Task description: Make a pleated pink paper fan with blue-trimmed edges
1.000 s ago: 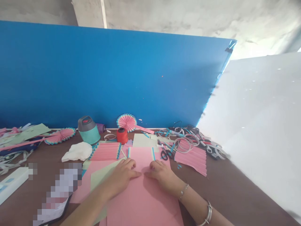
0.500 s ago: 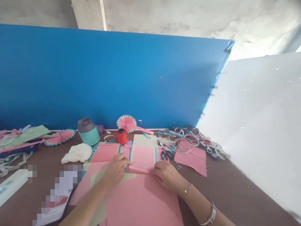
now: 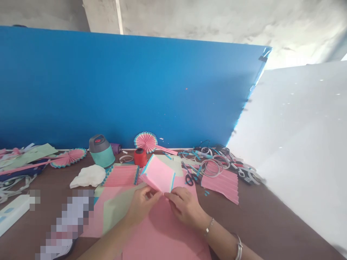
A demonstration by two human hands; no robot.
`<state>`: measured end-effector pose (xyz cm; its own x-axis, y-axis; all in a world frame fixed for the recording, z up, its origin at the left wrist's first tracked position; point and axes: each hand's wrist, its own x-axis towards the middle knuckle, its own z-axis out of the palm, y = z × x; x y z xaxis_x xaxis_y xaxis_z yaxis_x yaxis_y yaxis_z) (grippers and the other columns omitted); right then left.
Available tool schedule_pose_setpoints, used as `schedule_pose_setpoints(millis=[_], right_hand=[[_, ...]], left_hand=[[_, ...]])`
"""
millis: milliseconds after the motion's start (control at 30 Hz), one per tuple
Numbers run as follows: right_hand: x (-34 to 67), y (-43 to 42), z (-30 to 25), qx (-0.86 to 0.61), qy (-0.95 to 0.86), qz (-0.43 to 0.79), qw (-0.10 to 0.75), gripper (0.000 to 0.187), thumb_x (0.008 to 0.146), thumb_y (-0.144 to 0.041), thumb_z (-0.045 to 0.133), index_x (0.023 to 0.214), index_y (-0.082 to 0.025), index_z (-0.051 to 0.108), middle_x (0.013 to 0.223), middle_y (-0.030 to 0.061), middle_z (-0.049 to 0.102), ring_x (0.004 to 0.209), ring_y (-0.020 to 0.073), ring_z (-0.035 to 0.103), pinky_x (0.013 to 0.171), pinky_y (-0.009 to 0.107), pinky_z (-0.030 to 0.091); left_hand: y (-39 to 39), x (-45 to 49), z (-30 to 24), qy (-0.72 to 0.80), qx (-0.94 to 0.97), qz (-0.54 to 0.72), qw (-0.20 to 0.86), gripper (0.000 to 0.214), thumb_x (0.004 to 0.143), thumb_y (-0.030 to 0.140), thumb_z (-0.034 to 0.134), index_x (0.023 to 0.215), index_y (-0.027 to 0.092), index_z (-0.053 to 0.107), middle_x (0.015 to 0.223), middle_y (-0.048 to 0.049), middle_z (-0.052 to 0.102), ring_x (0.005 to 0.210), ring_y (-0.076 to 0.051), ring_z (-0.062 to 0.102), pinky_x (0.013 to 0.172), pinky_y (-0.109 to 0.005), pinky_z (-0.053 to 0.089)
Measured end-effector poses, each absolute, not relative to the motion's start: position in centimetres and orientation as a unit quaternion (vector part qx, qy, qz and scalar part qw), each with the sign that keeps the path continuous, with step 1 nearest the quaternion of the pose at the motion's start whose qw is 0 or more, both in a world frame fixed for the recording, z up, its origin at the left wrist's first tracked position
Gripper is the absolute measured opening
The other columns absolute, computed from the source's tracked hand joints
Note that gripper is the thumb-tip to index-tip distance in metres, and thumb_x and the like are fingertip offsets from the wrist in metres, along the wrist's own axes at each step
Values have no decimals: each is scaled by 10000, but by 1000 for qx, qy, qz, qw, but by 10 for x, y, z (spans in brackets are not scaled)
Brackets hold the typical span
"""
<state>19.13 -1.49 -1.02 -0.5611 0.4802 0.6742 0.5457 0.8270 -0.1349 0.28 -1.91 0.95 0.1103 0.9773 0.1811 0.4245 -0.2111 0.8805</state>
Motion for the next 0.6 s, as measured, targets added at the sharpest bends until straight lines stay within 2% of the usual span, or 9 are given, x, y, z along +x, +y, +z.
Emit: schedule_pose_setpoints(millis=[167,233,333,400,467,533,600], right_hand=[[186,-20,-6,-293,-898,-73,319,282,875,-158,436,1148,-159,507,841,81,588,732,176,527,627,293,433],[187,-22,-2,-289,-901,-75,315,271,873,-196,456,1136,-152,508,846,82,589,734,176,527,627,297,429],[191,-26,3,-267,-892,-98,352,270,859,-132,456,1121,-167,513,843,65,597,755,162,536,669,296,424],[193,-29,5,-258,-876,-134,386,320,843,-98,463,1147,-186,508,888,66,607,828,170,546,738,312,419],[193,-30,5,-283,-854,-173,402,355,837,-120,482,1182,-199,502,984,83,607,949,200,527,826,345,390],[193,-28,4,-327,-842,-193,383,371,844,-166,487,1214,-192,491,1092,102,586,1060,232,473,889,375,338],[194,-23,1,-359,-849,-176,346,329,852,-182,473,1178,-177,517,1124,104,574,1088,235,441,900,379,299]], left_hand=[[-17,2,1,554,648,461,247,260,782,350,520,612,168,593,551,11,583,551,-128,527,567,-231,429],[-15,-4,-1,547,658,484,183,242,822,308,483,656,171,593,588,6,582,576,-127,531,591,-233,434],[-9,-15,-2,504,697,509,16,206,863,225,438,839,173,636,733,-31,594,699,-147,542,666,-260,431],[-7,-20,-2,474,727,488,-95,233,867,174,438,992,185,635,779,-42,582,755,-161,531,707,-284,413],[-7,-21,-3,444,771,432,-150,286,870,146,441,1101,199,602,777,-37,569,762,-165,514,707,-296,391],[-9,-17,-4,408,820,370,-156,307,883,139,423,1135,212,583,765,-29,555,751,-165,492,683,-296,375],[-11,-11,-7,379,859,315,-136,311,900,141,391,1132,222,582,758,-28,541,739,-164,470,659,-292,365]])
